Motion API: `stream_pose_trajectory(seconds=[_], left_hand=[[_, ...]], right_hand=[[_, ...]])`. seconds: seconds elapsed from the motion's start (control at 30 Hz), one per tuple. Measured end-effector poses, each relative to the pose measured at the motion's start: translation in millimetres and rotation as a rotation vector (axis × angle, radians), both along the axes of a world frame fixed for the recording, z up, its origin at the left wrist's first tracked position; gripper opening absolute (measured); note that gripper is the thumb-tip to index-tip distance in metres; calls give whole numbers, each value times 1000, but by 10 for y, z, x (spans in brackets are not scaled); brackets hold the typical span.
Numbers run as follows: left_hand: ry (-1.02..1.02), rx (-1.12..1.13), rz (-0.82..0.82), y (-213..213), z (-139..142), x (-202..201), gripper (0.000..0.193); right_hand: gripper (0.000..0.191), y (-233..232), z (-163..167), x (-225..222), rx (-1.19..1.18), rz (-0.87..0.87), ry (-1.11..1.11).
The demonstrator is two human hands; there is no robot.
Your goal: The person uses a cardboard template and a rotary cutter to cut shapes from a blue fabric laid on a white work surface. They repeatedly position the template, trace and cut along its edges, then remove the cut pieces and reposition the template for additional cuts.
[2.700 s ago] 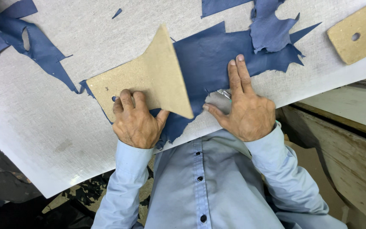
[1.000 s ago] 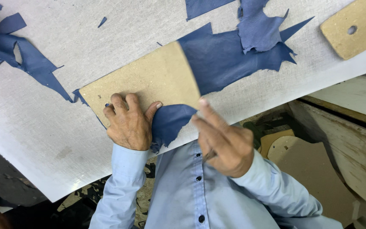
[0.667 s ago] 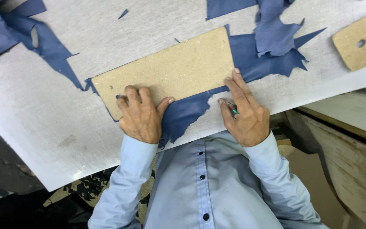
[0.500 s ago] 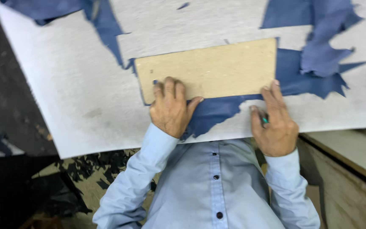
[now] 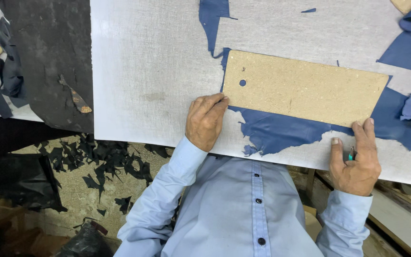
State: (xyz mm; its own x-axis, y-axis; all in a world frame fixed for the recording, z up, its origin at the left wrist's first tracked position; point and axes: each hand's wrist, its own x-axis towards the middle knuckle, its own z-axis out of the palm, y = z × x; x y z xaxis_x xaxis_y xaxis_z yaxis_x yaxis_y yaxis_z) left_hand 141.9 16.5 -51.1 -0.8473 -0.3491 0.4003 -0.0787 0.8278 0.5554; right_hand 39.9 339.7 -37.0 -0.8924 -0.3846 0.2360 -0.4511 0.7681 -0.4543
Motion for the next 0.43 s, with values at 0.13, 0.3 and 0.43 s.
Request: stream_pose_trajectory(seconds=[0.13, 0.3, 0.43], left_hand=[[20, 35, -81, -119, 46, -26, 20], [53, 83, -167, -509, 293, -134, 19], [-16, -18, -380, -852, 565, -507, 22]], right_hand=[[39, 67, 74, 53, 13, -46, 76], [34, 186, 309, 238, 139, -301, -216], [34, 5, 528, 381, 85, -227, -259]])
